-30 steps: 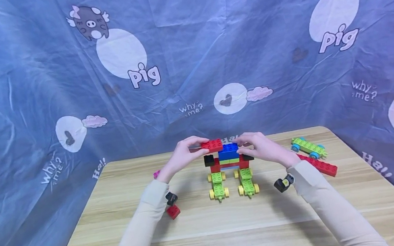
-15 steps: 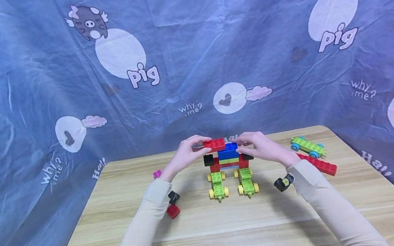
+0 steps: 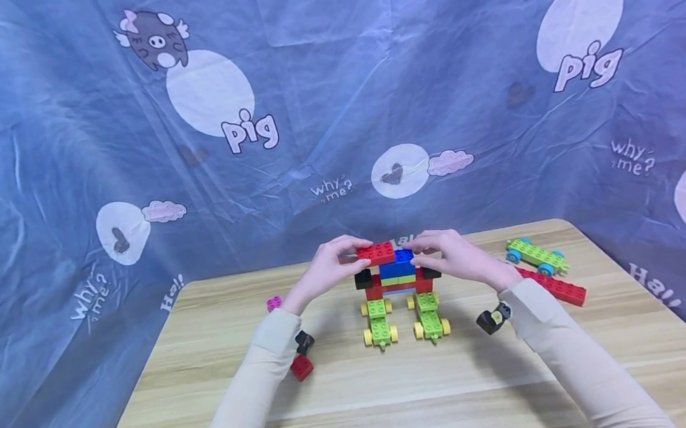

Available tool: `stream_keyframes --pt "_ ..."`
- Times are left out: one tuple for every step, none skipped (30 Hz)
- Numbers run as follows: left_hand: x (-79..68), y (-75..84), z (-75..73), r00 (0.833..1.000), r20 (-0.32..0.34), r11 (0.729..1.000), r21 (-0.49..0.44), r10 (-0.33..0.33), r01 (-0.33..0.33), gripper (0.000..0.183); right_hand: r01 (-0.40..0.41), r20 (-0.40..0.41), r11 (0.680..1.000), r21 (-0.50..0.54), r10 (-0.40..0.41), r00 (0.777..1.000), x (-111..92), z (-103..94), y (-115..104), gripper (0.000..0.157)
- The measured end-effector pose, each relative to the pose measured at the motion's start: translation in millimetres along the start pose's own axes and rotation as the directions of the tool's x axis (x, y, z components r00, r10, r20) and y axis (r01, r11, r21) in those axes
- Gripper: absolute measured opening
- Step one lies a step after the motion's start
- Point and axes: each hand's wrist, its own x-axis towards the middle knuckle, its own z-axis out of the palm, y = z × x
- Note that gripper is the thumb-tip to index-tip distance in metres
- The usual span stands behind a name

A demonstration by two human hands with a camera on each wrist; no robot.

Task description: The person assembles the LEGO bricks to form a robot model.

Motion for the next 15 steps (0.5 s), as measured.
stream_keyframes --pt "0.1 0.1 -0.2 1.0 0.004 1.0 0.001 -0.002 0.002 0.032 -0.002 0.0 1.0 -0.001 0.002 1.0 -0.1 0.0 -0.1 0.036" --pt "0.2 0.5 -0.4 1.0 0.009 1.0 0.002 -0.003 0.003 0.032 -0.002 0.0 1.0 -0.002 0.002 1.0 -0.1 0.0 -0.1 0.035" --pt "0.2 0.9 -0.6 1.0 0.014 1.0 0.005 -0.003 0.003 0.032 -0.006 0.0 1.0 -0.002 0.006 1.0 -0.1 -0.1 -0.2 0.035" --pt "0.2 1.4 -0.6 1.0 0.017 1.0 0.01 -0.004 0.004 0.032 -0.006 0.0 1.0 -0.002 0.006 1.0 -0.1 0.0 -0.2 0.035" --pt "0.2 1.9 -0.5 1.0 0.02 1.0 0.014 -0.007 0.007 0.032 -0.005 -0.002 1.0 -0.004 0.005 1.0 -0.1 0.1 -0.2 0.036" --pt "0.2 2.7 -0.3 1.0 0.023 1.0 0.018 -0.011 0.011 0.032 -0.006 -0.002 1.0 -0.007 0.006 1.0 -0.1 0.3 -0.2 0.036" --pt "0.3 3.2 0.0 1.0 0.026 1.0 0.024 -0.014 0.013 0.032 -0.006 -0.003 1.0 -0.006 0.006 1.0 -0.2 0.4 -0.2 0.036" --pt "0.4 3.6 0.4 0.999 0.029 0.999 0.029 -0.015 0.014 0.032 -0.007 -0.003 1.0 -0.006 0.007 1.0 -0.3 0.4 -0.1 0.036" --pt "0.6 4.0 0.9 0.999 0.032 0.999 0.035 -0.017 0.016 0.033 -0.009 -0.003 1.0 -0.006 0.009 1.0 -0.4 0.5 -0.2 0.036" --pt "0.6 4.6 1.5 0.999 0.035 0.999 0.04 -0.018 0.017 0.033 -0.01 -0.002 1.0 -0.006 0.01 1.0 -0.5 0.5 -0.2 0.036" --pt "0.6 5.1 2.0 0.999 0.038 0.999 0.044 -0.018 0.016 0.034 -0.012 -0.002 1.0 -0.005 0.012 1.0 -0.6 0.5 -0.2 0.036" --pt "0.6 5.5 2.5 0.999 0.04 0.999 0.047 -0.015 0.013 0.034 -0.015 -0.001 1.0 -0.005 0.015 1.0 -0.6 0.5 -0.1 0.036" --pt "0.5 6.0 3.0 0.999 0.043 0.999 0.053 -0.013 0.011 0.035 -0.016 0.0 1.0 -0.003 0.016 1.0 -0.7 0.6 -0.1 0.036" --pt "0.5 6.2 3.4 0.999 0.043 0.998 0.056 -0.01 0.007 0.035 -0.018 0.002 1.0 -0.004 0.018 1.0 -0.6 0.5 -0.1 0.036" --pt "0.4 6.6 3.7 0.999 0.041 0.998 0.061 -0.007 0.004 0.035 -0.019 0.003 1.0 -0.004 0.019 1.0 -0.6 0.5 -0.1 0.036"
